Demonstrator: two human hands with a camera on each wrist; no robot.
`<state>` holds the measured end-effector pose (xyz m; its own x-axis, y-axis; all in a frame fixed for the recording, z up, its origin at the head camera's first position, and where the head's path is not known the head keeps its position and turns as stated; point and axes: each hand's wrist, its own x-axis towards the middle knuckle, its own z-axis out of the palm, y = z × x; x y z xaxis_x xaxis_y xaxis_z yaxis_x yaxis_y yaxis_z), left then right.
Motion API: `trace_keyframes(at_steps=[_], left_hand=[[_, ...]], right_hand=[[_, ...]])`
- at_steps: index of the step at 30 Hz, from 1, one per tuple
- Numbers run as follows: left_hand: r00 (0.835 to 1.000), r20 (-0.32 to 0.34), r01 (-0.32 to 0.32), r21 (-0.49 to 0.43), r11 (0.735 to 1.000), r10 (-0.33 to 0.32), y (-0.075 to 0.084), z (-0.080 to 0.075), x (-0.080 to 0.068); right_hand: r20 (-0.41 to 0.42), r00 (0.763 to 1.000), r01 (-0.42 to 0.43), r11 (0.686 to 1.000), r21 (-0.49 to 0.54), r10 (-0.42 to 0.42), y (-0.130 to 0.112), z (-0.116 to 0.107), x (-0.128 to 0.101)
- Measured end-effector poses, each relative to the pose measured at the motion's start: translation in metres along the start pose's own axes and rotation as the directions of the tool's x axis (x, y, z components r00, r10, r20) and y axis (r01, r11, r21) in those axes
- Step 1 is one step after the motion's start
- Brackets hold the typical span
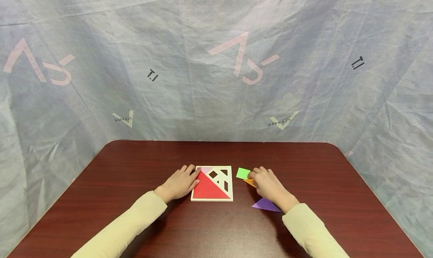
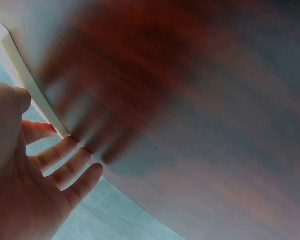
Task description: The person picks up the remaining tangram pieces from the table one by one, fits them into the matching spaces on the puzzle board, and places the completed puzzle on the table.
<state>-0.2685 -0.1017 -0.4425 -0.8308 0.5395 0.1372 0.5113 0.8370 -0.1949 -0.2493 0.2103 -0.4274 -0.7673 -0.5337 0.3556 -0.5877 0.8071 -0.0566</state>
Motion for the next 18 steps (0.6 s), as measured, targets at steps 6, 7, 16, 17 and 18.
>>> trace_keyframes(at_steps=[6,7,16,17,18], left_hand=[[1.000,-0.029,-0.006,0.009,1.000,0.007,0.0001,-0.0015,-0.0006],[1.000,-0.029,-0.006,0.009,1.000,0.007,0.0001,-0.0016,-0.0007],[0.999,-0.037,-0.010,0.009,1.000,0.010,0.0000,-0.0015,-0.0005],[0.999,-0.040,-0.011,0.010,1.000,0.011,-0.0001,-0.0012,-0.0005],[0.999,-0.042,-0.011,0.010,1.000,0.011,0.0000,-0.0011,-0.0004]], right_hand=[[-0.015,1.000,0.005,1.000,-0.013,-0.005,-0.0011,-0.0006,0.0017],[-0.018,1.000,0.006,1.000,-0.013,-0.006,-0.0013,-0.0009,0.0019],[-0.051,0.999,0.004,1.000,-0.005,-0.004,-0.0032,-0.0042,0.0048],[-0.057,0.998,0.005,1.000,-0.008,-0.006,-0.0033,-0.0042,0.0052],[-0.063,0.998,0.005,1.000,-0.010,-0.006,-0.0035,-0.0043,0.0057]])
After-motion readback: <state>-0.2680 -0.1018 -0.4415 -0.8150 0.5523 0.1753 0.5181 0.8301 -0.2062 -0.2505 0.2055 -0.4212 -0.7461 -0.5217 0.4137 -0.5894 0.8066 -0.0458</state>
